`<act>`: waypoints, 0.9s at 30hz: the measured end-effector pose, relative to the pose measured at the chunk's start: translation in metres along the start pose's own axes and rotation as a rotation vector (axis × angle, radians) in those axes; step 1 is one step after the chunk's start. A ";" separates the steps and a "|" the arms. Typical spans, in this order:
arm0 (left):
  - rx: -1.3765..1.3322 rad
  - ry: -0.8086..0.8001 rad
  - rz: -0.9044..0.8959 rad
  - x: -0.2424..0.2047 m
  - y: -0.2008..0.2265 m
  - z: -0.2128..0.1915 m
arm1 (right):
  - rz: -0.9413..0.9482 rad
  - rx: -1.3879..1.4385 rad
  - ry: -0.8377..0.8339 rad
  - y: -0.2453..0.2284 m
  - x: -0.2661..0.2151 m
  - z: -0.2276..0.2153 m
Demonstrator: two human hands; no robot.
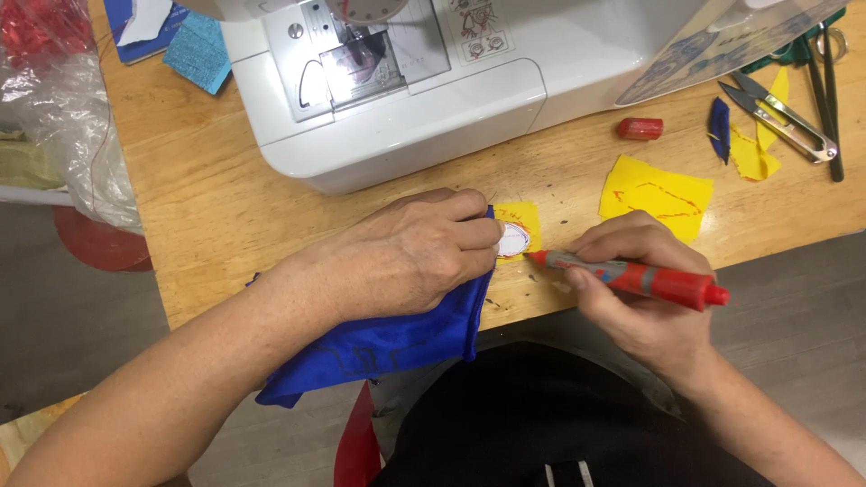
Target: The person places a paper pattern on a blue fabric and uses a red marker to trace the pattern's outline. They then remove the pattern and fold the marked fabric.
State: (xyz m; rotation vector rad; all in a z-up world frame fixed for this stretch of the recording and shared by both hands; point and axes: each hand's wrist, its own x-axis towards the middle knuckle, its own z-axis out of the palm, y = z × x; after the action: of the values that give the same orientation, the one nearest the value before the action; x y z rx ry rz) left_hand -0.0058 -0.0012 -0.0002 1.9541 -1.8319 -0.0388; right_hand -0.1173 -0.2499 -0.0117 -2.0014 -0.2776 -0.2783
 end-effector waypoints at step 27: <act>0.039 0.076 -0.018 0.008 0.015 -0.006 | 0.209 0.186 0.168 0.002 -0.004 -0.007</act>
State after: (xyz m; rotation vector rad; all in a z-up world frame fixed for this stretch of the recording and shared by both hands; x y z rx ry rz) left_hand -0.0175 -0.0075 0.0124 1.9714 -1.7788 0.0645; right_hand -0.1209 -0.2574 -0.0117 -1.7938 0.0134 -0.2751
